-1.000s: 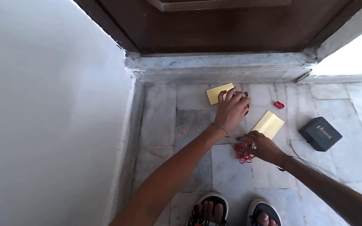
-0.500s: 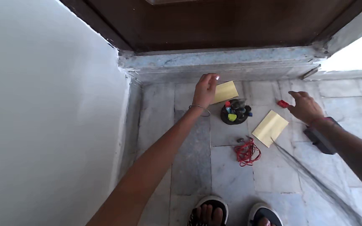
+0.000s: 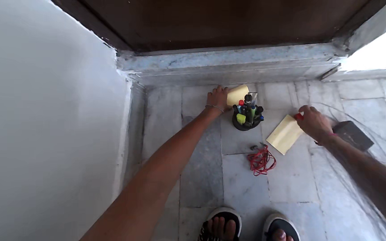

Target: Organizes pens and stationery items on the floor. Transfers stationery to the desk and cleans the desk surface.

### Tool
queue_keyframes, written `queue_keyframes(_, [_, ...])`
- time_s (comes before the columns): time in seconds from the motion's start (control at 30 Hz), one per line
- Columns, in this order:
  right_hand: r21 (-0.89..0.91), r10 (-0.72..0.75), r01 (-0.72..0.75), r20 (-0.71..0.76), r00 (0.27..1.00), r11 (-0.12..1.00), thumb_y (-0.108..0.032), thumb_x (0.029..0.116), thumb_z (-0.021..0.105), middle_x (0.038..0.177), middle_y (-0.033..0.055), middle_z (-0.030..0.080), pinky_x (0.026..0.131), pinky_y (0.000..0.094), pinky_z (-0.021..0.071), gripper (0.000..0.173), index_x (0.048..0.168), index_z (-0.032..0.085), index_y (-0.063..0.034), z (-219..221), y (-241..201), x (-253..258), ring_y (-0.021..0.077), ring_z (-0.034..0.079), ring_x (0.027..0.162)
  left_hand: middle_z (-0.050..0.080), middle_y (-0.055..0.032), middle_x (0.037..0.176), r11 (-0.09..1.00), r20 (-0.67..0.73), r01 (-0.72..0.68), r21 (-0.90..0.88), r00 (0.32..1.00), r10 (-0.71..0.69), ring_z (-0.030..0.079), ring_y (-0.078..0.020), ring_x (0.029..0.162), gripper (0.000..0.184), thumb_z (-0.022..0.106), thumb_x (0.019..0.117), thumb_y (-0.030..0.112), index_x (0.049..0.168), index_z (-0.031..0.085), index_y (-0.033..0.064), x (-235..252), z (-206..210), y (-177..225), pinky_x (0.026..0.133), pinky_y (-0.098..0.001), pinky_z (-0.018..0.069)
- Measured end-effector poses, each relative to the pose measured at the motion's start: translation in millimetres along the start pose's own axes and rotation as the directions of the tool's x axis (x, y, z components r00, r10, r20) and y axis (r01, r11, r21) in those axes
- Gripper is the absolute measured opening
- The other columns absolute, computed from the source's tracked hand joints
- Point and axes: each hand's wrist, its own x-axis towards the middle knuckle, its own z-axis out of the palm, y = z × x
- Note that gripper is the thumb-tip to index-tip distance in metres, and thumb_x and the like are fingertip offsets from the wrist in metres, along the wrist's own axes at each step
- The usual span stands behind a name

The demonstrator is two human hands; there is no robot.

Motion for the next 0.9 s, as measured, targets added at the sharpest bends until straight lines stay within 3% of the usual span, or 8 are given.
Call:
queue_keyframes(0.17, [0.212,0.045,-0.036,-0.036,0.998,0.977,-0.012,0.0973,0.067,0.116,0.0361,0.061,0.083,0.0711,0.0456,0.028,0.122,0.067,0.0024,0.1,9.7,-12.9,0.0545,0.061,0.103,0.059,-0.0289,0.136,0.863,-0.073,0.120,-0.491,0.981,-0.177,0.058,-0.0416,0.128,0.047,0.063,0.1022,0.019,0.141,0.053,-0.0042,-26.1,-2.3,-19.7,0.108,-0.0563,0.0449])
queue_keyframes(0.27, [0.292,0.094,-0.085,-0.015,0.996,0.953,-0.015,0.1004,0.062,0.103,0.0339,0.065,0.081,0.0695,0.0485,0.023,0.109,0.069,0.0051,8.0,22.7,-12.8,0.0508,0.065,0.092,0.063,-0.0170,0.121,0.334,0.090,0.175,-0.926,0.963,-0.254,0.065,-0.0202,0.094,0.039,0.049,0.1092,0.020,0.142,0.047,-0.0001,-61.2,-0.8,-29.9,0.081,-0.0339,0.0555])
queue_keyframes(0.33, [0.282,0.165,-0.168,0.035,0.986,0.945,-0.016,0.0998,0.062,0.113,0.0373,0.060,0.085,0.0692,0.0465,0.026,0.108,0.067,0.0084,7.9,21.3,-14.5,0.0521,0.061,0.099,0.066,-0.0076,0.114,-0.010,0.207,0.210,-0.978,0.958,-0.198,0.064,-0.0115,0.078,0.031,0.038,0.1110,0.023,0.137,0.047,0.0090,-88.2,-0.5,-34.3,0.065,-0.0258,0.0522])
queue_keyframes(0.4, [0.234,0.174,-0.186,0.071,0.982,0.954,-0.016,0.0995,0.064,0.123,0.0396,0.054,0.089,0.0690,0.0460,0.028,0.110,0.066,0.0104,8.5,14.8,-16.9,0.0534,0.059,0.107,0.070,-0.0050,0.111,-0.190,0.208,0.191,-0.963,0.975,-0.076,0.066,-0.0098,0.074,0.032,0.028,0.1105,0.027,0.130,0.050,0.0145,-113.5,4.2,-41.2,0.058,-0.0229,0.0518])
queue_keyframes(0.47, [0.209,0.128,-0.146,0.095,0.987,0.967,-0.012,0.0966,0.067,0.128,0.0410,0.051,0.092,0.0686,0.0451,0.034,0.122,0.061,0.0108,13.4,9.1,-18.3,0.0555,0.055,0.114,0.072,-0.0055,0.117,-0.304,0.125,0.146,-0.942,0.988,0.086,0.070,-0.0124,0.080,0.036,0.026,0.1049,0.030,0.128,0.051,0.0195,-133.3,13.8,-48.1,0.057,-0.0233,0.0545])
queue_keyframes(0.63, [0.177,0.111,-0.131,0.119,0.987,0.976,-0.007,0.0884,0.078,0.144,0.0431,0.038,0.091,0.0708,0.0473,0.070,0.147,0.042,0.0055,21.1,1.9,-18.9,0.0605,0.056,0.114,0.071,-0.0085,0.126,-0.519,-0.032,0.165,-0.839,0.936,0.351,0.074,-0.0208,0.095,0.047,0.059,0.0879,0.057,0.127,0.066,0.0307,-167.1,31.7,-42.8,0.062,-0.0304,0.0594])
queue_keyframes(0.77, [0.147,0.121,-0.143,0.148,0.981,0.979,-0.011,0.0859,0.083,0.139,0.0439,0.043,0.093,0.0713,0.0453,0.069,0.140,0.046,0.0104,18.2,9.0,-13.3,0.0606,0.054,0.115,0.070,-0.0114,0.129,-0.591,-0.094,0.212,-0.778,0.891,0.444,0.073,-0.0250,0.102,0.057,0.065,0.0862,0.064,0.131,0.067,0.0282,-183.6,42.0,-34.8,0.072,-0.0360,0.0622])
queue_keyframes(0.9, [0.059,0.121,-0.130,0.144,0.982,0.990,-0.008,0.0950,0.069,0.127,0.0389,0.054,0.093,0.0696,0.0458,0.025,0.113,0.068,0.0096,17.6,10.7,-17.3,0.0557,0.057,0.114,0.069,-0.0128,0.130,-0.601,-0.104,0.245,-0.760,0.869,0.484,0.072,-0.0276,0.106,0.059,0.065,0.0865,0.062,0.133,0.067,0.0256,-189.8,42.8,-27.0,0.079,-0.0402,0.0616])
